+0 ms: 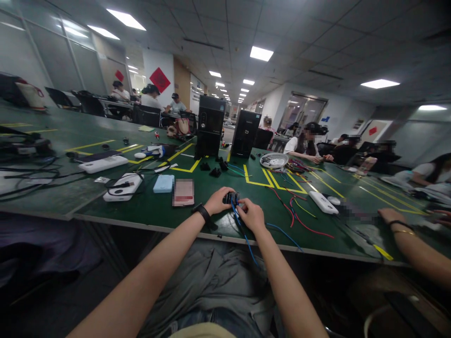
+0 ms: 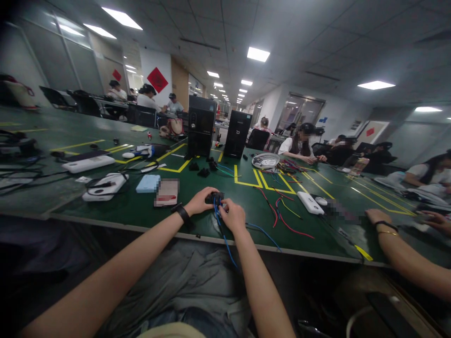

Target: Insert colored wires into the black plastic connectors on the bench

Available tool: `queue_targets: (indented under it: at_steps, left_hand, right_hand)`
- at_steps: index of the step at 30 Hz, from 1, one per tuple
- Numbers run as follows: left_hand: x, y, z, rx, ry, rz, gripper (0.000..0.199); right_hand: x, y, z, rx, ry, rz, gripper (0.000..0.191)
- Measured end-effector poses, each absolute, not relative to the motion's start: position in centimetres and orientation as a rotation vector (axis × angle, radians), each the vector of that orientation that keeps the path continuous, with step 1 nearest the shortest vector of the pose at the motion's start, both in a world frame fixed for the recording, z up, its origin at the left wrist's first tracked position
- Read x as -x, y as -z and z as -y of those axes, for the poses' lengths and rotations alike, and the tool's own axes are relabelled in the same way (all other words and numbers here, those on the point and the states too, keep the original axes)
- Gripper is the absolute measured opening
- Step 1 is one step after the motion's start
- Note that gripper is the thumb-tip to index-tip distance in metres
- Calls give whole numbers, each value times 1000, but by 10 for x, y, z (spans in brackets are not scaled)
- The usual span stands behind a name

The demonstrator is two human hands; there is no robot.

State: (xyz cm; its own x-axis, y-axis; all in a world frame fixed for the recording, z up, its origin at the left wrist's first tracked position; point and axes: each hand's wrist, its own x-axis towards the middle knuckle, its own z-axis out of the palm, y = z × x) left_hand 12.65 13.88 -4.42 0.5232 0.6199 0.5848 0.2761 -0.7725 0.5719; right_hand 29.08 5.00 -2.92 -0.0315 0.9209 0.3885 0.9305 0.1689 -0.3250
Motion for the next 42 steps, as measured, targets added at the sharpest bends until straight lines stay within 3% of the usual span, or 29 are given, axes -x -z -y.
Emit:
queue_targets:
  at_steps: [42]
  left_hand:
    - [-125,37,-126,-2485,-1024,-948,32]
  right_hand:
    - [-293,32,-50,1750,137,2014,22]
